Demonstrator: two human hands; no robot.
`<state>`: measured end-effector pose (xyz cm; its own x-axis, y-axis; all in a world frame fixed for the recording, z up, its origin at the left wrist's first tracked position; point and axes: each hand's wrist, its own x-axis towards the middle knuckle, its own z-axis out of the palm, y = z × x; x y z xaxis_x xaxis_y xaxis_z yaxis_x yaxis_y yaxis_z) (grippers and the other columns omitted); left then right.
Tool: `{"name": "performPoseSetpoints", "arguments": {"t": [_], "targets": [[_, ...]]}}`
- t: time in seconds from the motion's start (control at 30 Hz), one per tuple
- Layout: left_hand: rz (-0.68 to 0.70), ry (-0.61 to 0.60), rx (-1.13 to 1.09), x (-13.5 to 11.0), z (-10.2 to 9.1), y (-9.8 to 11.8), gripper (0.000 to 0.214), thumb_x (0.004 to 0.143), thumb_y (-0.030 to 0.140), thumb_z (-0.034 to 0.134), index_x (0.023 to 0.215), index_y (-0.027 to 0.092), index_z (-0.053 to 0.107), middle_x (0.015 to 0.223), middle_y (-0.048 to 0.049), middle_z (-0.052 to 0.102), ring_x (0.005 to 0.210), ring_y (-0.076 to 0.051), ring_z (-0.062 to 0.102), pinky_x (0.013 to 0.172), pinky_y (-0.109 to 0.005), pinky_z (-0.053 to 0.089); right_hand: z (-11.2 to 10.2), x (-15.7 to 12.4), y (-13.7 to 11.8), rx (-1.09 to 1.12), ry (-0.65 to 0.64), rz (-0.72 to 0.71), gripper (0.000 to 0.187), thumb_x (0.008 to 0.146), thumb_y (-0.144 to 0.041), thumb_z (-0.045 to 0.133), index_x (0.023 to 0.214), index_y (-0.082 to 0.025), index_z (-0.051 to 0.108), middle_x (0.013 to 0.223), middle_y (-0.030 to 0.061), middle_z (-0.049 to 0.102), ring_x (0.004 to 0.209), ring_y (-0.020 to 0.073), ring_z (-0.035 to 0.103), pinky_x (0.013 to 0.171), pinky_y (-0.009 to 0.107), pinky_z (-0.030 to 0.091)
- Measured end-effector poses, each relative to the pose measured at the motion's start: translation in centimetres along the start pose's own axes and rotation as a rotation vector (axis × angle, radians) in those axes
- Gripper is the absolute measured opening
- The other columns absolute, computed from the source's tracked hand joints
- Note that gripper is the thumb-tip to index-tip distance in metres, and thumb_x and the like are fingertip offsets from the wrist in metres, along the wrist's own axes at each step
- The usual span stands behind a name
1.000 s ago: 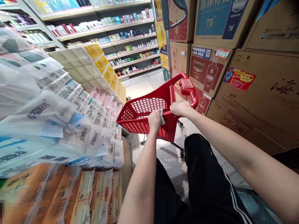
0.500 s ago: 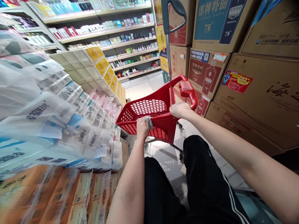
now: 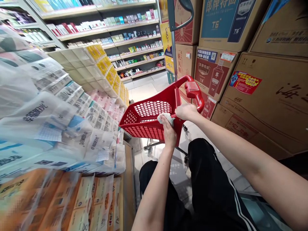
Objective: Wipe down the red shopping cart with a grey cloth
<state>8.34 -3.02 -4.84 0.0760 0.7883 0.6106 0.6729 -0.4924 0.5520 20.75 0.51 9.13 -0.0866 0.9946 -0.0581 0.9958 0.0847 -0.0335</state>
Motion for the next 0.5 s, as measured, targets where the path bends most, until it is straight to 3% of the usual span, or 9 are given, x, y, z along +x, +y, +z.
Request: {"name": "performPoseSetpoints", "arguments": {"t": [0.13,0.33,0.5], "targets": [[0.0,-0.012,0.031,0.1,-0.9,-2.1,0.074,0.08,-0.001,0.026,0.148,0.015,0.0,0.154,-0.0063,0.001,0.14,-0.018,0.001,0.116,-0.037,0.017,0.1,-0.1,0.0,0.013,0.009,0.008,0.037,0.087,-0.032,0.039,0.101,-0.016,0.069,0.105,0.0158,0.067,0.094,0.0272,0.062,0.076,0.033,0.047],[-0.212,0.084,0.062,0.2,-1.5,-4.8,0.067,0.085,0.006,0.028,0.147,0.013,0.005,0.154,-0.0089,-0.004,0.141,-0.02,0.004,0.114,-0.036,0.021,0.3,-0.2,0.0,0.021,0.01,-0.011,0.039,0.088,-0.029,0.034,0.098,-0.016,0.07,0.104,0.0159,0.067,0.093,0.0287,0.063,0.074,0.034,0.047],[-0.37,0.163,0.067,0.2,-0.4,-6.3,0.059,0.09,0.017,0.03,0.145,0.008,0.013,0.152,-0.0145,0.017,0.14,-0.02,0.012,0.114,-0.036,0.019,0.1,-0.7,0.1,-0.011,0.018,-0.096,0.039,0.088,-0.024,0.033,0.099,-0.016,0.07,0.102,0.0163,0.068,0.093,0.0289,0.063,0.075,0.036,0.047]]}}
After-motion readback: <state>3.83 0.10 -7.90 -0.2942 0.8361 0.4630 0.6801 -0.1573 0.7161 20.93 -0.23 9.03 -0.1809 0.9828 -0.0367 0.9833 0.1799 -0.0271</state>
